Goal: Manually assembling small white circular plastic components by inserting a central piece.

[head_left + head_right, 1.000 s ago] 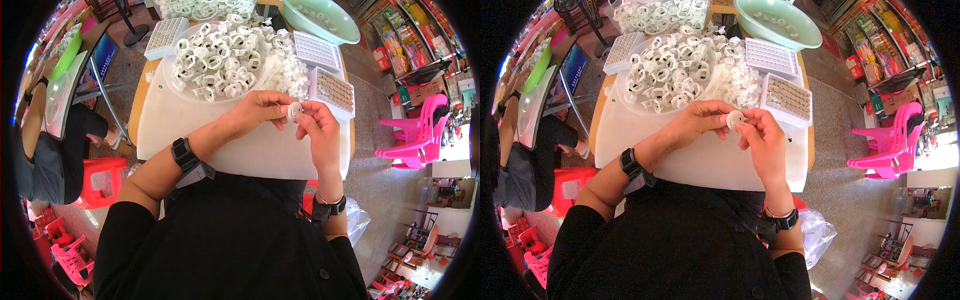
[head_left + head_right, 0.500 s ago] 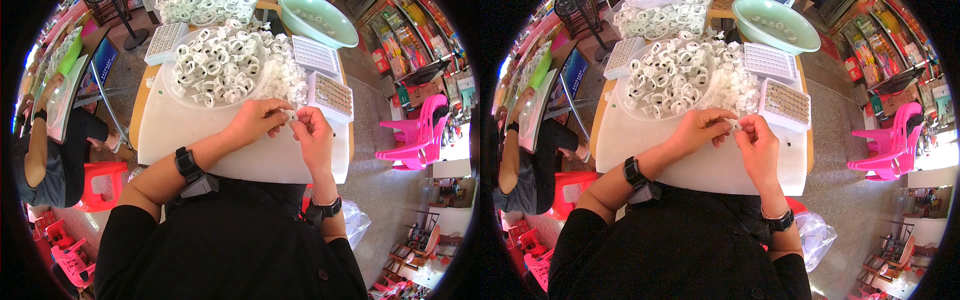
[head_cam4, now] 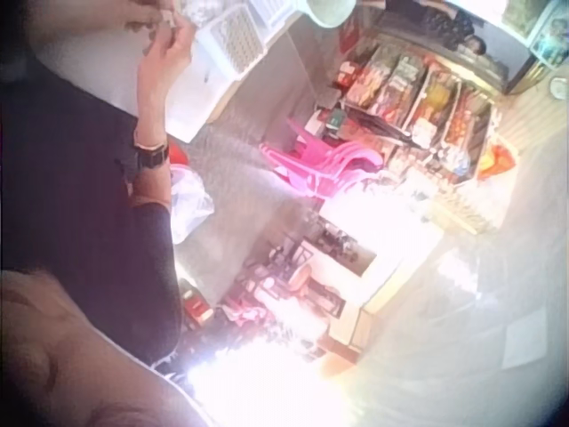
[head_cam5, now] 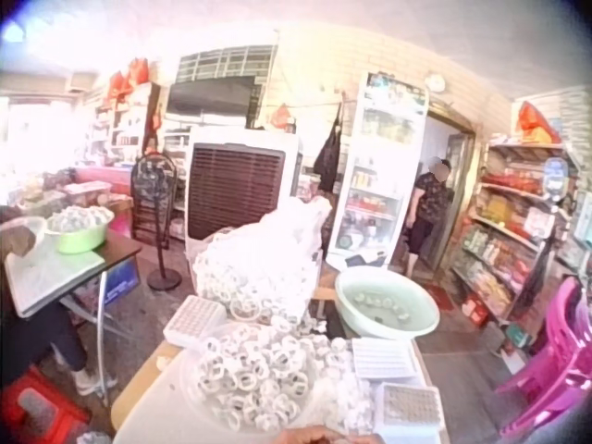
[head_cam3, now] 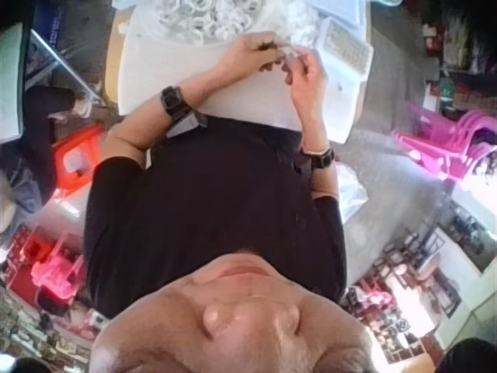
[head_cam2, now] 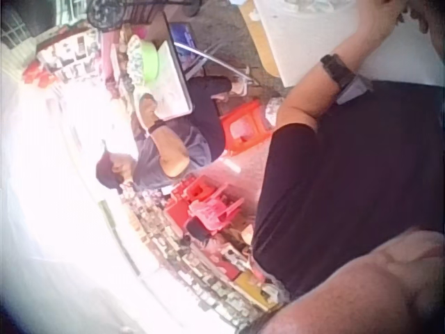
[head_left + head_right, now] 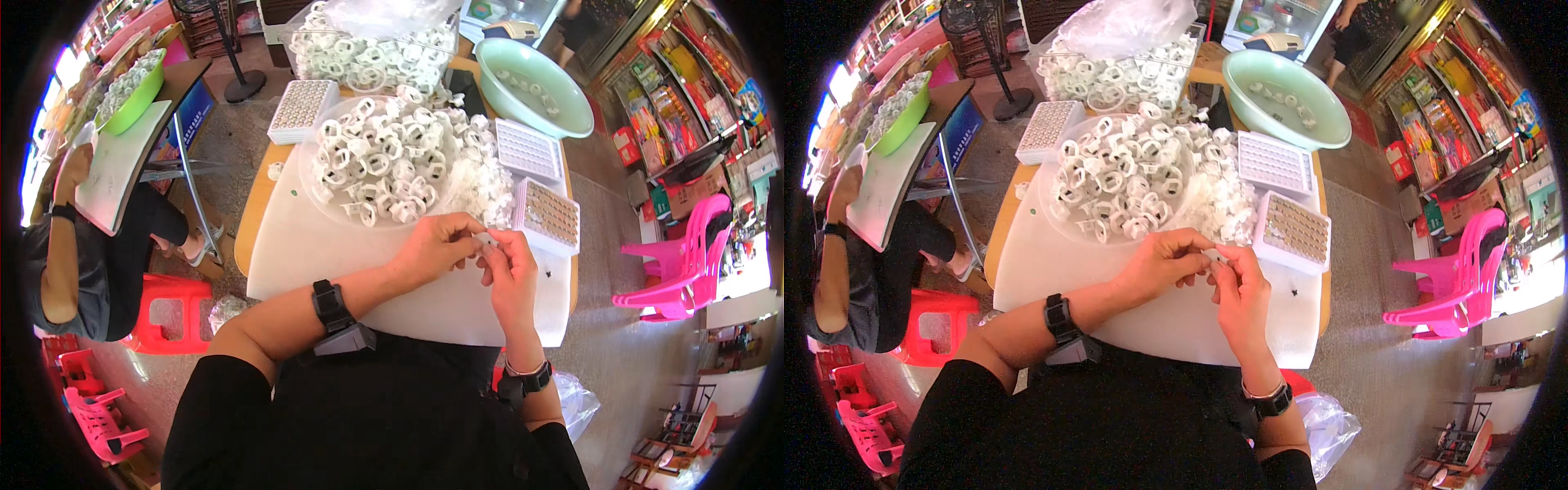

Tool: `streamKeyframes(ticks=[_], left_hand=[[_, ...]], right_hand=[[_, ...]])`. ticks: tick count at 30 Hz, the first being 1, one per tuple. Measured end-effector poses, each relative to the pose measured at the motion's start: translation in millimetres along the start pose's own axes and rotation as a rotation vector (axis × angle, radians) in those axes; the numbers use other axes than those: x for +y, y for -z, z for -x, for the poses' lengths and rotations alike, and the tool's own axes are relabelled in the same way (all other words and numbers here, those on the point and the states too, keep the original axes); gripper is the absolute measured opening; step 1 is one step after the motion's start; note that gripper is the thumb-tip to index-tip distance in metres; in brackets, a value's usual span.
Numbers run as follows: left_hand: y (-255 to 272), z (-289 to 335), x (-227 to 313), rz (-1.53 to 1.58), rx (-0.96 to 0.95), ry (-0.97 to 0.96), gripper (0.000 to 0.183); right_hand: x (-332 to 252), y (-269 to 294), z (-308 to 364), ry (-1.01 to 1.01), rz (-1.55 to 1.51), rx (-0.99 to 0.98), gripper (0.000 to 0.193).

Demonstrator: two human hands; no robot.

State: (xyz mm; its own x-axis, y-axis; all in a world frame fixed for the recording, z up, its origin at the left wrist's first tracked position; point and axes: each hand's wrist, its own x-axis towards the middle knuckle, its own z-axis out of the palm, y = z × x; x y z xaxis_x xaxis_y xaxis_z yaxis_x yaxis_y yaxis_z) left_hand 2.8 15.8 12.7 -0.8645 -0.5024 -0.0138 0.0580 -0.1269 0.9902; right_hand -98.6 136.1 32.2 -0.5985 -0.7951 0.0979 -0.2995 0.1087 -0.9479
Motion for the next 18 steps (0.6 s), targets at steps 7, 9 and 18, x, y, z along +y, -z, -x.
streamKeyframes(ticks=[7,9,18], left_hand=[[1,-1,-4,0.013,-0.017,0.004,0.010],[3,-1,-3,-0.016,-0.010,-0.006,0.010],[1,0,1,-0.030,0.011,0.033,0.011]], right_hand=[[-6,0,-3,-0.130,-0.105,-0.033,0.013],[-6,0,-5,-0.145,-0.114,-0.052,0.013],[-16,2,-10,-0.171,-0.051,-0.116,0.016]])
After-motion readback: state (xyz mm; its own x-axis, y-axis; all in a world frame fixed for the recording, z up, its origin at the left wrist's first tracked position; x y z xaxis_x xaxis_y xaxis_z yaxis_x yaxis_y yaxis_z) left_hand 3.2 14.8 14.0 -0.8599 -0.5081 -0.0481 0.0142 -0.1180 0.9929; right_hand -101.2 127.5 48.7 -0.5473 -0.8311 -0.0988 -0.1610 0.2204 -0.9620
